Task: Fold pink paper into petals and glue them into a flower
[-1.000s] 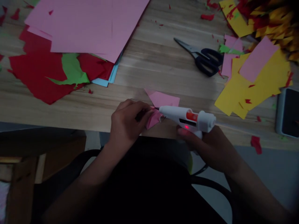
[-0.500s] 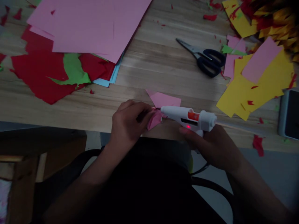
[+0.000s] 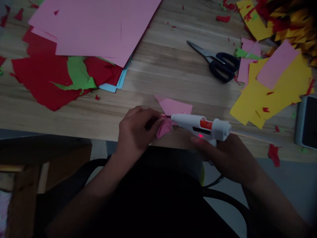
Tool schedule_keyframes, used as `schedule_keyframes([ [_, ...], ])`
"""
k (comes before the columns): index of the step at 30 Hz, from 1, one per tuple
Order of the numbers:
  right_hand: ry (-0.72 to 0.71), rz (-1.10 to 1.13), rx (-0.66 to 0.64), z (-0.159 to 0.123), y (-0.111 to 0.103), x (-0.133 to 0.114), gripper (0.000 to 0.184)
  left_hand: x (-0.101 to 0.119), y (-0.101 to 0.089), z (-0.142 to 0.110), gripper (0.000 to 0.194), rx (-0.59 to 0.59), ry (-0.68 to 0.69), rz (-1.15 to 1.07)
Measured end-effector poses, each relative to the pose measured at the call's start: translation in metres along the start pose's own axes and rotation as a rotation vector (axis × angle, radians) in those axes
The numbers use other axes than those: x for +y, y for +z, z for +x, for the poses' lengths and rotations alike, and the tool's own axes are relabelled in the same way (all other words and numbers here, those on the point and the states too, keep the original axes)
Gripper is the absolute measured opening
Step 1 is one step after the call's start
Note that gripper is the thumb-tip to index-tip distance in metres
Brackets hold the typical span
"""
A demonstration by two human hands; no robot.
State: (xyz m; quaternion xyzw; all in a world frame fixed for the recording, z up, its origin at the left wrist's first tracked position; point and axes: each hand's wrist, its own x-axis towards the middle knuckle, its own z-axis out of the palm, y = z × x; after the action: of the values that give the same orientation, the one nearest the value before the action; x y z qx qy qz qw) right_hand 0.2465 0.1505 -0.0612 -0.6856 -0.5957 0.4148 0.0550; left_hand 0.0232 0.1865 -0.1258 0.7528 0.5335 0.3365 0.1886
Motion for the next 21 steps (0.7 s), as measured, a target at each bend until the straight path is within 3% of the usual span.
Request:
schedule_keyframes([
  [21,-0.014,-0.006,-0.004,0.0009,0.0023,0.0010,0.046,0.0003,-0.0006,-0.0002,0.009,-0.023,-0.028,0.001],
])
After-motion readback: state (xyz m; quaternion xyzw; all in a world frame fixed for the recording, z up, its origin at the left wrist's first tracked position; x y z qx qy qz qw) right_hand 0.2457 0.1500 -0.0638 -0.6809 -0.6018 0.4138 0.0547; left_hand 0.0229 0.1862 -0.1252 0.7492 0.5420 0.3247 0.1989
